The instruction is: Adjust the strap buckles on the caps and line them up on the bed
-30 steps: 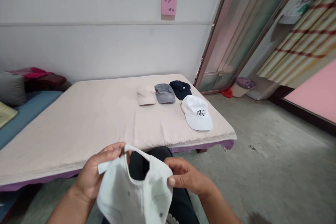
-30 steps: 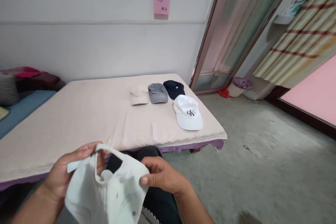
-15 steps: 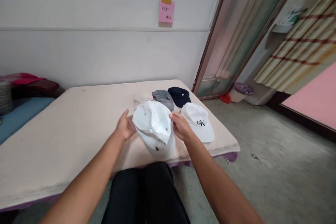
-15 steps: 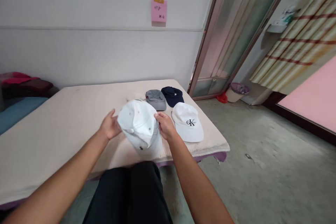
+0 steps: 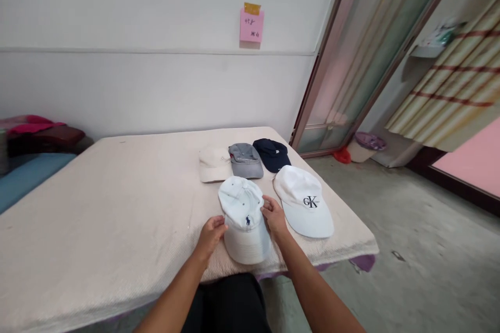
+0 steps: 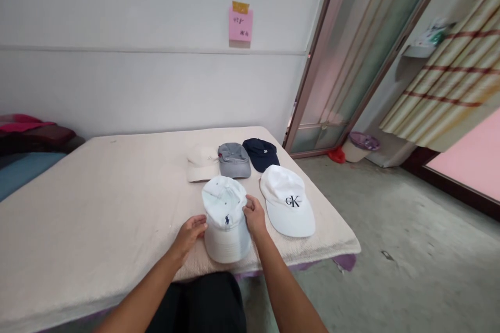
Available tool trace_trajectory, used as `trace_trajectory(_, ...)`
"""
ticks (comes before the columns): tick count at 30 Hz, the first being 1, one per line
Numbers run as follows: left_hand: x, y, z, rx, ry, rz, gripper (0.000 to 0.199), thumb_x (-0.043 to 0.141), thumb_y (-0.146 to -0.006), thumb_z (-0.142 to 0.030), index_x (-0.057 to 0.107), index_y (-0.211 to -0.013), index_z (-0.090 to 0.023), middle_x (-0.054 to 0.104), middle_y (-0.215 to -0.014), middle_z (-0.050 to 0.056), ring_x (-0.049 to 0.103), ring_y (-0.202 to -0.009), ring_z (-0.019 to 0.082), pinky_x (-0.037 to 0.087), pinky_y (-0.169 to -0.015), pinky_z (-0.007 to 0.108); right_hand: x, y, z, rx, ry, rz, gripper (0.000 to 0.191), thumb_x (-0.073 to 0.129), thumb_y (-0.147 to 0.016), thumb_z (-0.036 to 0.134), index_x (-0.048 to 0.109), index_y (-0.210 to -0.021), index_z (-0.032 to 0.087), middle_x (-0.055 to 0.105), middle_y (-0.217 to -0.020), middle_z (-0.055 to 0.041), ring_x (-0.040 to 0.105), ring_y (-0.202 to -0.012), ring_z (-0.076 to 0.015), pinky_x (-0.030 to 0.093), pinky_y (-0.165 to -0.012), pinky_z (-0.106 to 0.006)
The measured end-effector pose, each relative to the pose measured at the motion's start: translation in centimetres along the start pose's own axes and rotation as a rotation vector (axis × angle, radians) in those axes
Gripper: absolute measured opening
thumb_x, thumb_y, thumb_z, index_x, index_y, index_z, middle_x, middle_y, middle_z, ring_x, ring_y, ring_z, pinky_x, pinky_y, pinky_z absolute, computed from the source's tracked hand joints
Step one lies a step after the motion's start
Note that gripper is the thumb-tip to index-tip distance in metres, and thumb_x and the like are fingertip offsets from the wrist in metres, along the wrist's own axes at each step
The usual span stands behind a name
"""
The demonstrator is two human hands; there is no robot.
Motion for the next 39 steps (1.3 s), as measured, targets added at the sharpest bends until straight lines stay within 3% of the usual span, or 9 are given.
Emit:
trace_trajectory(8, -2.1, 1.2, 1.0, 0.093, -0.027, -0.097, 0.031, 0.074, -0.061, -0.028, 0.067, -0.088, -0.014, 0.069, -0.095, 0.011, 0.064, -0.086, 0.021, 0.049, -0.076, 0.03, 0.3, -0.5, 1.2, -0.051, 0.238, -0.024, 0.041, 0.058, -0.063, 0.027, 0.065, -0.102, 0.016, 0.069, -0.088, -0.0068, 0.061, -0.082, -0.0229, 0.046, -0.079, -0.035)
trace_trajectory(12, -4.6, 3.8, 2.0, 0.055, -0.006, -0.142, 0.037, 0.072, -0.063, -0.031, 0.063, -0.093, -0.012, 0.068, -0.086, 0.01, 0.065, -0.076, 0.017, 0.05, -0.066, 0.027, -1.8, 3.9, 2.6, -0.062, 0.336, -0.142, 0.038, 0.056, -0.067, 0.029, 0.066, -0.1, 0.014, 0.066, -0.098, -0.0123, 0.059, -0.091, -0.0268, 0.043, -0.085, -0.039)
trace_trajectory(15, -6.2, 6.3, 2.0, 0.011, -0.013, -0.181, 0.052, 0.069, -0.068, -0.033, 0.056, -0.113, -0.008, 0.061, -0.063, 0.002, 0.056, -0.051, 0.012, 0.043, -0.049, 0.022, -1.8, 8.6, 4.2, -0.067, 0.318, -0.208, 0.039, 0.055, -0.073, 0.034, 0.063, -0.106, 0.015, 0.062, -0.077, -0.0061, 0.058, -0.075, -0.023, 0.046, -0.072, -0.036)
trace_trajectory(18, -6.2, 9.4, -1.8, 0.081, -0.042, -0.153, 0.07, 0.065, -0.075, -0.035, 0.041, -0.135, -0.011, 0.047, -0.049, -0.009, 0.042, -0.04, 0.008, 0.033, -0.04, 0.019, 3.6, 12.1, 6.6, 0.038, 0.01, 0.137, 0.062, 0.057, -0.076, 0.036, 0.043, -0.132, 0.014, 0.047, -0.054, 0.0073, 0.046, -0.047, -0.0143, 0.04, -0.047, -0.026)
trace_trajectory(20, -5.2, 12.3, -7.1, 0.264, -0.093, -0.085, 0.078, 0.062, -0.079, -0.035, 0.025, -0.146, -0.019, 0.043, -0.05, -0.011, 0.039, -0.041, 0.009, 0.033, -0.042, 0.018, 7.2, 13.7, 10.9, 0.004, -0.111, 0.3, 0.074, 0.058, -0.077, 0.031, 0.027, -0.142, 0.014, 0.047, -0.054, 0.0089, 0.043, -0.043, -0.0114, 0.037, -0.044, -0.023)
trace_trajectory(23, -4.4, 17.4, -15.4, 0.55, -0.161, -0.056, 0.082, 0.06, -0.083, -0.031, 0.013, -0.149, -0.03, 0.038, -0.051, -0.012, 0.036, -0.043, 0.008, 0.034, -0.044, 0.018, 9.4, 15.0, 19.8, -0.296, -0.112, 0.296, 0.074, 0.057, -0.081, 0.023, 0.022, -0.146, 0.022, 0.047, -0.058, 0.0087, 0.046, -0.05, -0.0108, 0.041, -0.05, -0.024)
trace_trajectory(26, -5.1, 21.5, -20.5, 0.723, -0.225, -0.12, 0.084, 0.06, -0.082, -0.026, 0.01, -0.15, -0.034, 0.033, -0.052, -0.012, 0.031, -0.043, 0.008, 0.03, -0.043, 0.018, 10.4, 16.6, 26.4, -0.532, -0.053, 0.269, 0.072, 0.054, -0.084, 0.018, 0.02, -0.147, 0.028, 0.048, -0.06, 0.0083, 0.047, -0.052, -0.0113, 0.044, -0.054, -0.026)
trace_trajectory(29, -6.1, 23.7, -22.3, 0.813, -0.301, -0.176, 0.086, 0.06, -0.082, -0.023, 0.009, -0.15, -0.031, 0.032, -0.052, -0.012, 0.03, -0.044, 0.009, 0.03, -0.043, 0.02, 11.0, 18.2, 29.0, -0.621, -0.028, 0.246, 0.072, 0.054, -0.085, 0.016, 0.02, -0.147, 0.029, 0.047, -0.059, 0.0086, 0.046, -0.052, -0.0119, 0.046, -0.056, -0.027)
trace_trajectory(39, -8.3, 25.7, -22.9, 0.901, -0.302, -0.164, 0.087, 0.059, -0.083, -0.018, 0.006, -0.151, -0.03, 0.036, -0.052, -0.011, 0.032, -0.045, 0.01, 0.033, -0.047, 0.022, 12.4, 22.5, 30.5, -0.659, 0.083, 0.222, 0.071, 0.056, -0.086, 0.016, 0.021, -0.147, 0.029, 0.048, -0.061, 0.0072, 0.047, -0.053, -0.0126, 0.046, -0.054, -0.029)
Point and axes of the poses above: each hand's wrist, its own y-axis away from the middle knuckle, its own x-axis out of the palm, z = x × y, the point moved 9 cm from there along -y, towards the middle knuckle
